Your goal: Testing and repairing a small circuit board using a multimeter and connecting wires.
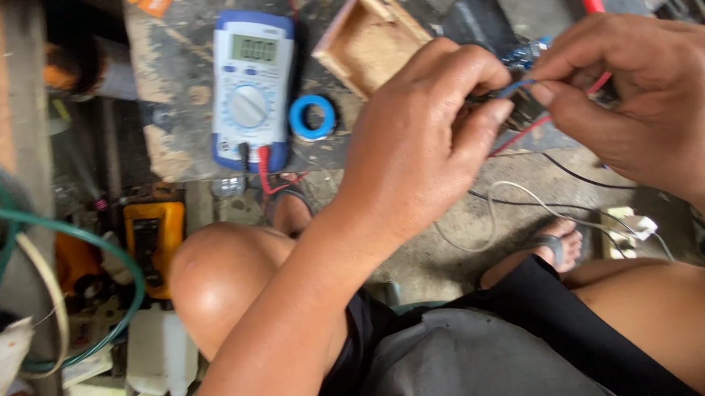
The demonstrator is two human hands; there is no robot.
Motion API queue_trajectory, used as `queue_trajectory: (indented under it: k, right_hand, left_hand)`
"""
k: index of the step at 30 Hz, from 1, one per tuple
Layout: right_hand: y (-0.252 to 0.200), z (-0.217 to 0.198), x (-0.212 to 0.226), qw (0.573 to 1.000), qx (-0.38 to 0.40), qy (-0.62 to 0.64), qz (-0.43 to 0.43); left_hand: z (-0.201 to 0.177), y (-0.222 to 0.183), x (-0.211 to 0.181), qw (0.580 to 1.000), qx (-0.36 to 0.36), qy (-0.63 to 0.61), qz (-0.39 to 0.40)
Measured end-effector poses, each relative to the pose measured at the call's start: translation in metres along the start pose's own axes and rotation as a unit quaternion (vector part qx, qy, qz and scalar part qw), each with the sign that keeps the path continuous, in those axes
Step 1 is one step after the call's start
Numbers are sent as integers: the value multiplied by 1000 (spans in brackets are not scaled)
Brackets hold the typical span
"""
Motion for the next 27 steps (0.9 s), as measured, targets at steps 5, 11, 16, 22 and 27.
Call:
queue_trajectory:
  k: [5,11,16,22,27]
  right_hand:
    - [1,9,1,998,-15,61,24]
    - [3,9,2,997,-19,59,39]
    - [11,5,16,999,-7,35,29]
    - [8,5,9,998,-10,56,0]
    - [7,5,8,999,-8,35,-3]
  left_hand:
    - [-23,-13,4,999,-24,-13,-47]
    - [-16,-20,15,999,-29,-1,-39]
    - [-2,-16,12,997,-48,53,13]
    - [-7,-11,4,995,-30,90,26]
    - [-4,-4,1,998,-29,45,46]
Point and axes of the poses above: each hand's wrist, its own y-axis towards the middle knuckle, its own z-axis out of the palm, x = y × z, the point moved 5 cm from there along y, towards the middle knuckle, and after that the axes turned 1 degree about -z, right-handed, at the moved point
